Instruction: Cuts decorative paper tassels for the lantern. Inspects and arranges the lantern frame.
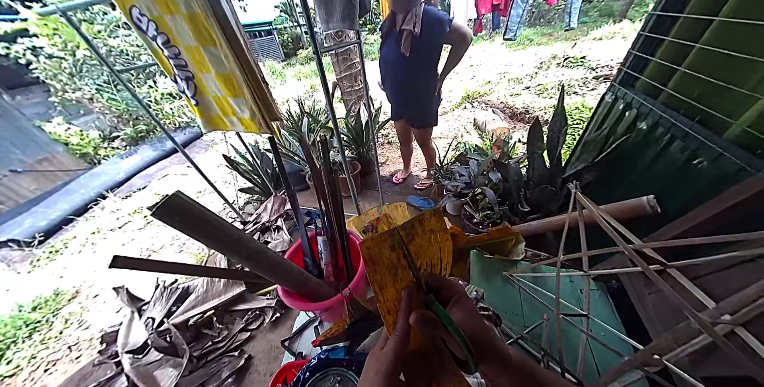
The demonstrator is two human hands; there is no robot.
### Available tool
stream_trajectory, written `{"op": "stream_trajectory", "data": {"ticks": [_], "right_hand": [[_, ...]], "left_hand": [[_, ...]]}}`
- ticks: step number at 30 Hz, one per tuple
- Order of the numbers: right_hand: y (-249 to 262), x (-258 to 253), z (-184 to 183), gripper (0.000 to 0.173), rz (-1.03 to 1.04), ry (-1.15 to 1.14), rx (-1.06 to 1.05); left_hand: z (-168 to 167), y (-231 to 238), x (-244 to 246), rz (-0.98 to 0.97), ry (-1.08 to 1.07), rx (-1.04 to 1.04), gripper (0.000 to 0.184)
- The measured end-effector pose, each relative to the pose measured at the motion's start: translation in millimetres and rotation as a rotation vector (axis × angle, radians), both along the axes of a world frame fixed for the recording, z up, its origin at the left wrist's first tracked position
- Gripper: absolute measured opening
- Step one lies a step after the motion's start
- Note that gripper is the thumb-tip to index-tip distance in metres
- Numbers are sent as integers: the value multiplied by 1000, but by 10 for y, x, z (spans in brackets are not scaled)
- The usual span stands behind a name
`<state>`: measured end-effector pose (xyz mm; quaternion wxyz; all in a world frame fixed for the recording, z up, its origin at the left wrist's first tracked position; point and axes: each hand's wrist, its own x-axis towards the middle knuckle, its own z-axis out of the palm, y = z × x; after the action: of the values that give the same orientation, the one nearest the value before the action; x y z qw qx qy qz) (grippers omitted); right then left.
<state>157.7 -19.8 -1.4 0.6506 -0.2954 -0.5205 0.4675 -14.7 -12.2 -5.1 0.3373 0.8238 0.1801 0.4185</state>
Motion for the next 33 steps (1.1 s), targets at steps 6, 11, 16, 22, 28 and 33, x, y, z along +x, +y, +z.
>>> {"op": "stream_trajectory", "data": {"ticks": [6, 11, 16, 22, 28, 33], "right_hand": [[54, 100, 50, 40, 48, -66, -27], [98, 289, -73, 49, 283, -105, -61], [-21, 507, -439, 49, 456, -144, -231], [41, 682, -798, 51, 350, -83, -284], [26, 223, -567, 44, 46, 271, -65], [-106, 4, -400, 35, 72, 159, -58]], "left_hand": [[67, 62, -75, -7, 21, -6, 85], [243, 352, -184, 156, -14, 86, 86], [443, 561, -318, 229, -110, 123, 89], [580, 510, -441, 364, -46, 208, 90], [661, 274, -272, 402, 43, 182, 90], [531, 270, -207, 411, 54, 166, 89]]}}
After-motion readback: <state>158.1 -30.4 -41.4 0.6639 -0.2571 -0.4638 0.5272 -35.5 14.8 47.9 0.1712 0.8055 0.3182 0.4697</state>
